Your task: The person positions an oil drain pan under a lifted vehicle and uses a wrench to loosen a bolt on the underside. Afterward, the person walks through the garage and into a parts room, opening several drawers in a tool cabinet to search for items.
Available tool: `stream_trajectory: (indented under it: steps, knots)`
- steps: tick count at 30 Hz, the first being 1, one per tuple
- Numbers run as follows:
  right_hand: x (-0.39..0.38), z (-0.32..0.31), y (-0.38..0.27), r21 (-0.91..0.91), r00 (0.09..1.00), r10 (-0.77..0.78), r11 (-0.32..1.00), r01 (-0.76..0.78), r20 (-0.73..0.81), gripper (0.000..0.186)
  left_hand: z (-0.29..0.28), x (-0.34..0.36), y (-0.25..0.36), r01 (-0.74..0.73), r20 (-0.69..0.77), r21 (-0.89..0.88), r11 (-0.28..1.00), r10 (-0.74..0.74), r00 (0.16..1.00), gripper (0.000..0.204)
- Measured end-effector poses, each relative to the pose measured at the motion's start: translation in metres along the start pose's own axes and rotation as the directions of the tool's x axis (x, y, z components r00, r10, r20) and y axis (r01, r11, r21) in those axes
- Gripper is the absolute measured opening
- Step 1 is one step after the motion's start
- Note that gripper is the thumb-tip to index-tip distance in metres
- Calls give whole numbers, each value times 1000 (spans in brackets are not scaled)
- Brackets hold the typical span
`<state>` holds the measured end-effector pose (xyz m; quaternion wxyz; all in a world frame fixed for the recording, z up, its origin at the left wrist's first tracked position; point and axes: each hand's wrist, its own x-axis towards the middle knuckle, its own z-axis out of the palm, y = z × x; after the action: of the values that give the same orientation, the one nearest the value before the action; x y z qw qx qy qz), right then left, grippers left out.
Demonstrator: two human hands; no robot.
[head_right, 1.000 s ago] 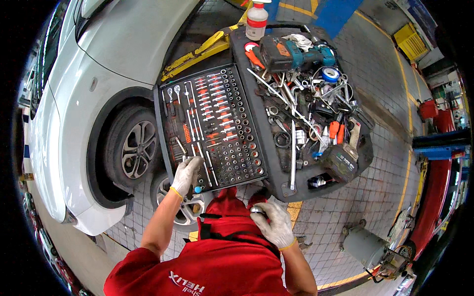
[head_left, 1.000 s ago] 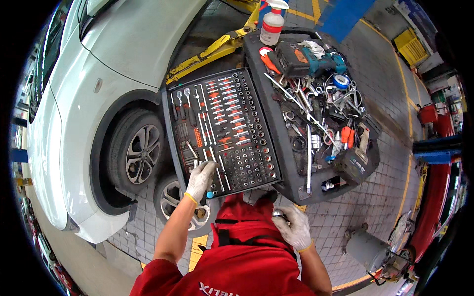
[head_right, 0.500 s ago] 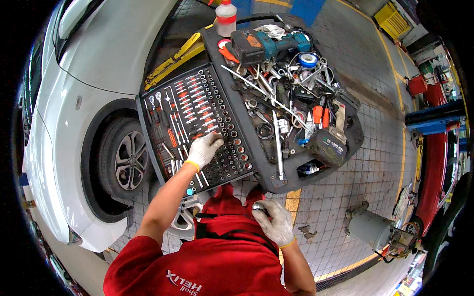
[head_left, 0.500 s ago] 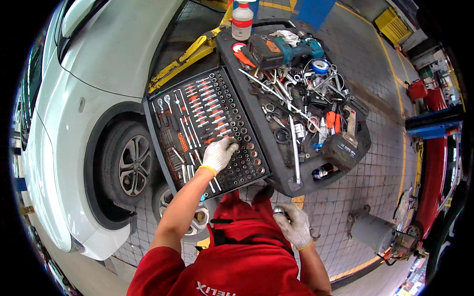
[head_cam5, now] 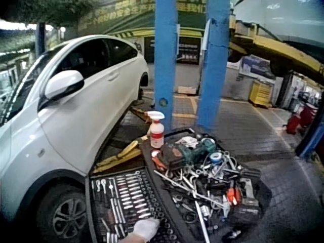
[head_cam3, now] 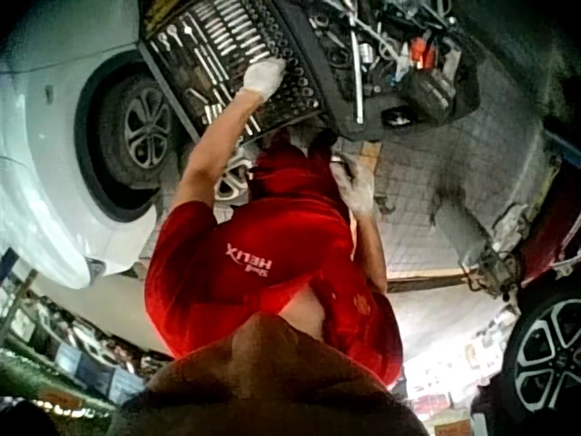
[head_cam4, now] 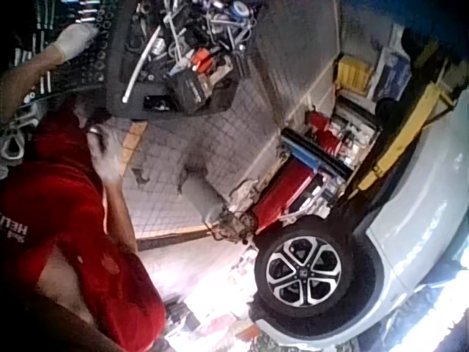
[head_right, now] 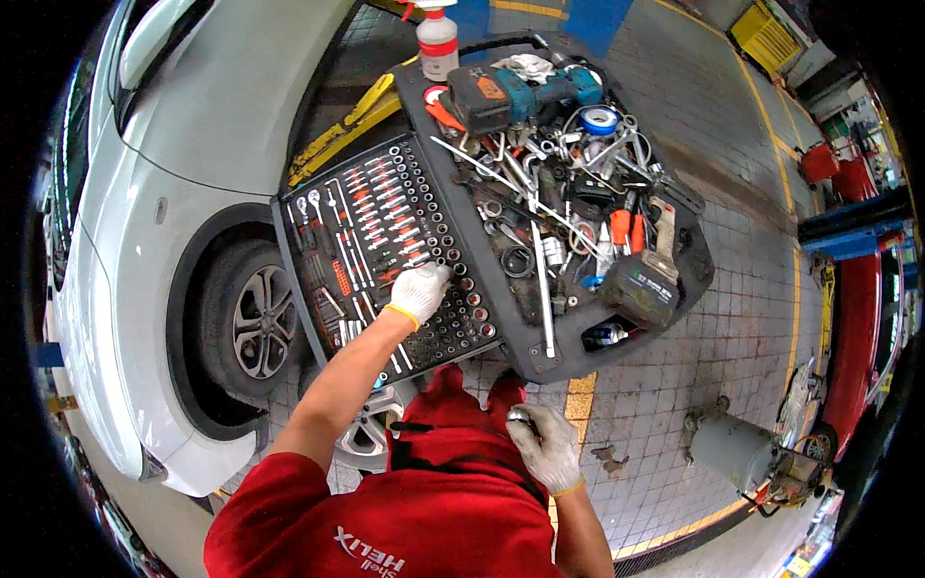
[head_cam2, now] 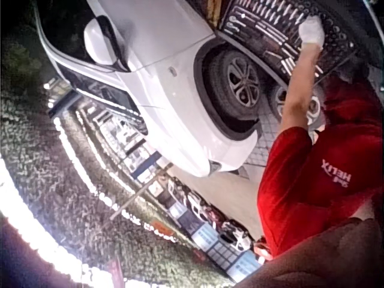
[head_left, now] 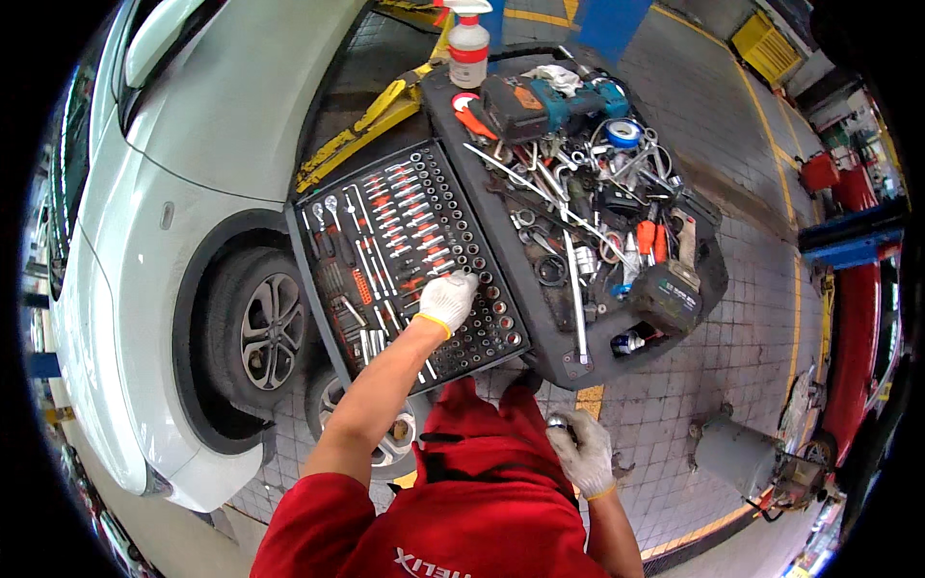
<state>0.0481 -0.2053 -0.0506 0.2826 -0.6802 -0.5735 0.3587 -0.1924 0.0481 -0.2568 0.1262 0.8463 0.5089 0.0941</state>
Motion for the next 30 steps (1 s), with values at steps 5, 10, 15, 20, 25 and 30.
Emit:
stream_trajectory:
  steps: [5, 10, 15, 20, 25, 30]
  knots:
    - [3, 2, 1, -15, 999, -17, 1000, 18, 29, 21, -9, 11, 11, -55, 83, 110, 992, 46, 995, 15]
    - [12, 3, -2, -25, 996, -78, 997, 79, 51, 21, -4, 29, 17, -26, 183, 142, 989, 0, 983, 18]
    - [15, 4, -3, -40, 995, -67, 997, 70, 76, 22, -22, 33, -5, 189, 270, -105, 976, -155, 950, 25]
    - [15, 8, -5, -34, 993, -80, 996, 83, 84, 22, -70, 22, -16, 477, 354, -330, 815, -361, 863, 49]
    - [15, 14, -7, -43, 993, -86, 995, 90, 86, 22, -69, 13, -140, 761, 235, -513, 397, -788, 569, 46]
    - [23, 22, -26, -77, 985, -37, 996, 50, 167, 26, -89, -19, -238, 793, -27, -395, 464, -869, 495, 57]
